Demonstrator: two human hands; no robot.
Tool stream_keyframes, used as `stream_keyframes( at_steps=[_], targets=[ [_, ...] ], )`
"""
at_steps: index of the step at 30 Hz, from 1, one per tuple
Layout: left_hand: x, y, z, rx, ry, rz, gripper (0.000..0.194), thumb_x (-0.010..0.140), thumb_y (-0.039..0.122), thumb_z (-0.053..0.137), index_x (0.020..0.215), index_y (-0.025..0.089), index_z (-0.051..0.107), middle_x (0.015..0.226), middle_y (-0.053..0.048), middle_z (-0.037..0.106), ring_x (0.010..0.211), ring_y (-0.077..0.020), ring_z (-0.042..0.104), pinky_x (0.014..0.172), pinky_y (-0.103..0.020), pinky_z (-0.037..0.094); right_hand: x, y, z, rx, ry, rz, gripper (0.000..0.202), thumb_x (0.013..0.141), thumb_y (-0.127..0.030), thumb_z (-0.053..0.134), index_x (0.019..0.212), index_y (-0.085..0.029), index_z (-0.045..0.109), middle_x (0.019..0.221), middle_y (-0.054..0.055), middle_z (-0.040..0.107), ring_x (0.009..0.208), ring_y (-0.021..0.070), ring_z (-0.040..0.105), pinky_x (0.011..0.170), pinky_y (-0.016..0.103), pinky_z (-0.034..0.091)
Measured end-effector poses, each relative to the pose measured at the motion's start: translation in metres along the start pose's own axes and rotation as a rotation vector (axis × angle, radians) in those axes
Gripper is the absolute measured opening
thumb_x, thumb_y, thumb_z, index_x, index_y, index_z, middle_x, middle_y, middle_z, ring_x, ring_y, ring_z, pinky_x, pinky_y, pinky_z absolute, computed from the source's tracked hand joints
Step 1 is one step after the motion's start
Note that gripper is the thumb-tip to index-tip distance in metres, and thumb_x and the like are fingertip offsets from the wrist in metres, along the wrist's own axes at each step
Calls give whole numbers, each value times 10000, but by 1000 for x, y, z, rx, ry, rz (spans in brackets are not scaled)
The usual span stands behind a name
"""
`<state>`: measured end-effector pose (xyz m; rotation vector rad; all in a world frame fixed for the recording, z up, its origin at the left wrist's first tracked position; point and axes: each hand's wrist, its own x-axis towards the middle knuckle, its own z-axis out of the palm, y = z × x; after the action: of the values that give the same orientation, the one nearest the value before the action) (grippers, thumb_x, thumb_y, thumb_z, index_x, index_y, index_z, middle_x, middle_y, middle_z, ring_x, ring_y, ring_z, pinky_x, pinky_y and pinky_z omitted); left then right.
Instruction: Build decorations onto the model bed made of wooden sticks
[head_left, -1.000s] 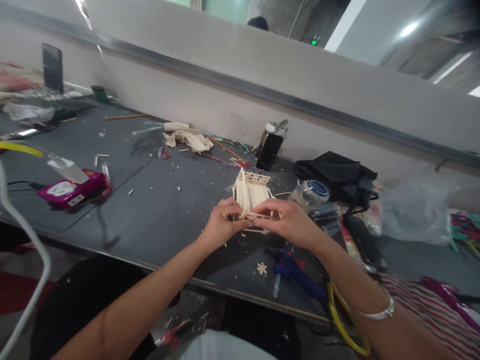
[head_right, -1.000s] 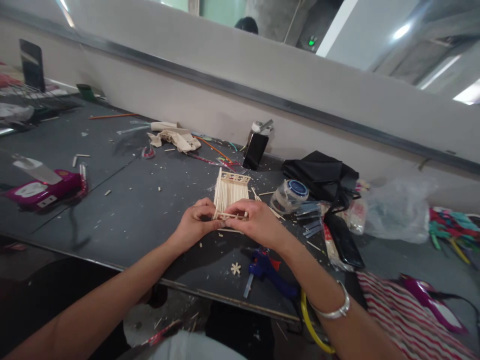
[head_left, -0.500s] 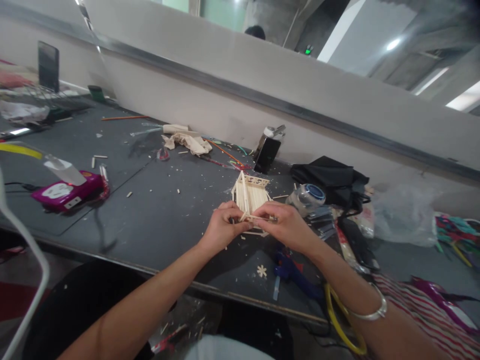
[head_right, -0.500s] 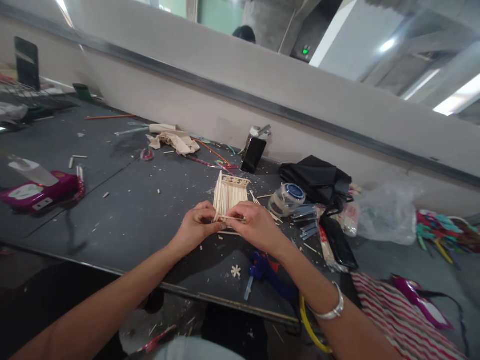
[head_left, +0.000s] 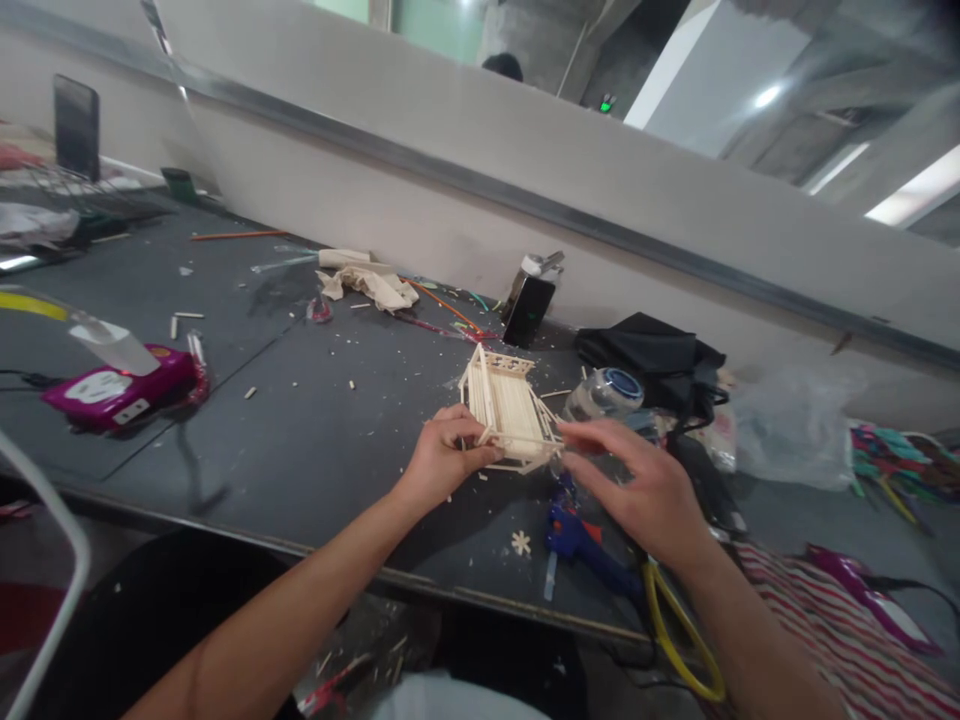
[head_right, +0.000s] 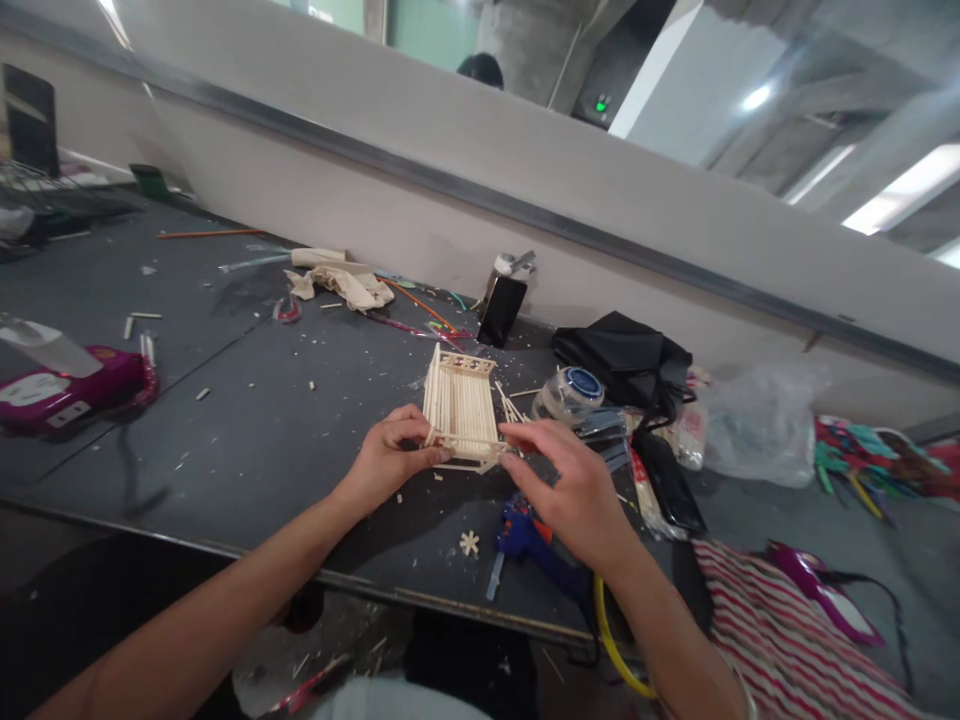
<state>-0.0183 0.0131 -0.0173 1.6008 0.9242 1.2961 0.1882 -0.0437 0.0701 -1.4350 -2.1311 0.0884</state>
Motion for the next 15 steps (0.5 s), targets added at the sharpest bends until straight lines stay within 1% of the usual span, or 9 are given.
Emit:
stream_keyframes(
  at_steps=[2,4,5,7,9,12,15],
  targets=[
    [0,0,0,2,1,-12,53,664,187,769,676,195,717,692,11,543,688,-134,487,652,-264,373,-25,2,-3,-37,24,55,178,888,-281,567,1051,-252,632,990,17,680,846,161,644,812,291,504],
    [0,0,0,2,6,-20,47,668,192,762,681,193,718,696,10,542,682,-130,484,640,-260,371,-52,7,0,-93,-5,93,209,893,-314,558,1086,-255,611,993,29,672,858,174,644,794,302,519],
    [0,1,0,1,8,-22,44,669,193,759,685,193,718,699,9,544,679,-128,484,634,-259,371,-65,12,5,-144,-20,95,251,894,-334,553,1126,-247,593,1037,48,661,912,195,636,833,334,514],
    [-1,1,0,-1,8,-21,41,673,203,755,689,192,718,705,6,545,678,-127,483,623,-254,373,-89,21,16,-232,-26,46,329,883,-369,556,1179,-223,564,1082,81,645,1015,246,603,906,418,488],
    [-1,2,0,1,3,-25,45,678,218,753,697,193,721,706,6,538,673,-123,481,612,-250,374,-106,29,28,-286,-42,43,407,868,-389,572,1233,-215,527,1130,99,623,1065,274,577,929,470,473],
    [-1,3,0,8,2,-29,53,682,228,754,708,192,724,706,9,526,658,-114,475,601,-245,377,-115,35,39,-312,-71,64,457,871,-354,569,1290,-195,484,1169,123,600,1082,284,564,933,497,469],
    [-1,2,0,3,5,-19,58,681,230,755,716,195,725,709,8,532,656,-113,477,589,-240,379,-109,36,39,-304,-91,51,450,859,-327,572,1279,-184,498,1149,130,619,1061,292,571,922,514,467]
  ],
)
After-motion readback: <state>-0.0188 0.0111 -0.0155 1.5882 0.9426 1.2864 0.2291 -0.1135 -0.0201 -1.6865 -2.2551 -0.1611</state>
